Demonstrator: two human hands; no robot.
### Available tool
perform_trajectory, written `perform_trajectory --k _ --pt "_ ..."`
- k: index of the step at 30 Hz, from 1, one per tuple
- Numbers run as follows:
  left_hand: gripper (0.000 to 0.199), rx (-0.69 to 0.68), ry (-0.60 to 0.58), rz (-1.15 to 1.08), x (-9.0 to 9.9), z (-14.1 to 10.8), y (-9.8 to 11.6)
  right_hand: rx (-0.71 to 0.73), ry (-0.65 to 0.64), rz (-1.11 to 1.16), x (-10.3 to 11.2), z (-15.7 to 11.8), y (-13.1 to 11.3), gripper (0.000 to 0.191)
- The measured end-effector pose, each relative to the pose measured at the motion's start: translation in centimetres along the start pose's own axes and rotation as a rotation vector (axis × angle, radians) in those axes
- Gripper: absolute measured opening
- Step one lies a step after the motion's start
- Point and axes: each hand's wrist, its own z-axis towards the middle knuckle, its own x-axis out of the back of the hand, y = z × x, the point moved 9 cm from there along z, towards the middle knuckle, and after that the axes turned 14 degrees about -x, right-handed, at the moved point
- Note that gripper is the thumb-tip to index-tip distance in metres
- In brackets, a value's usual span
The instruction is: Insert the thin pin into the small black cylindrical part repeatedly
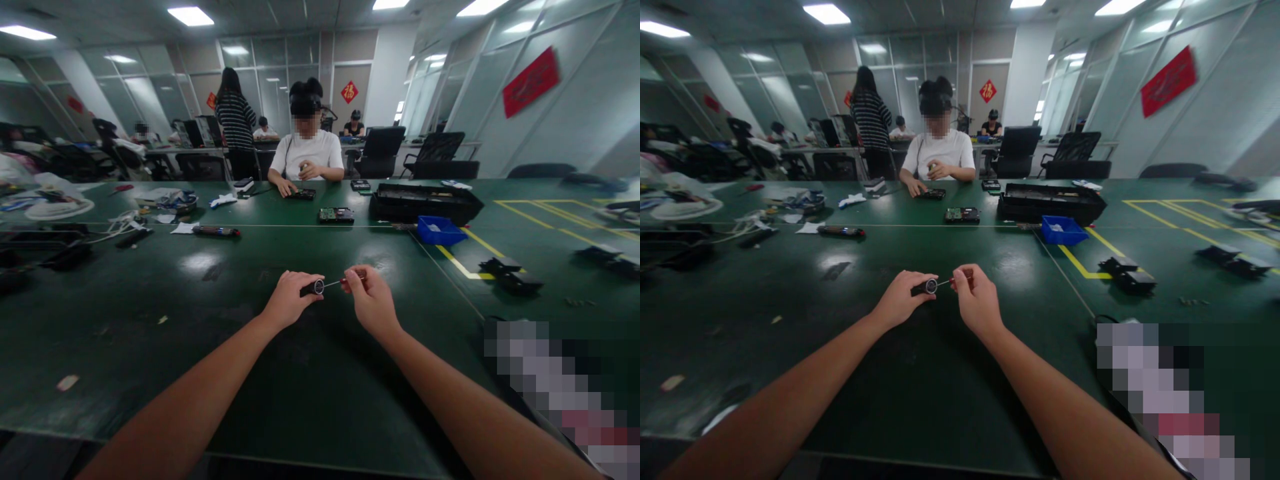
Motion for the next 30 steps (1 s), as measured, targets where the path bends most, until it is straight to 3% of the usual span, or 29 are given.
perform_trajectory --k 4,22,30 --pt "0.037 -0.004 0.005 0.0 0.1 0.0 0.0 0.004 -0.014 -0.028 -0.4 -0.1 0.0 0.024" --pt "0.038 0.03 -0.051 -0.009 -0.4 -0.1 0.0 0.091 0.153 -0.208 1.3 -0.4 -1.1 0.022" --pt "0.038 0.118 0.113 -0.169 0.3 -0.5 -0.6 0.129 0.215 -0.073 2.4 -0.9 -1.6 0.021"
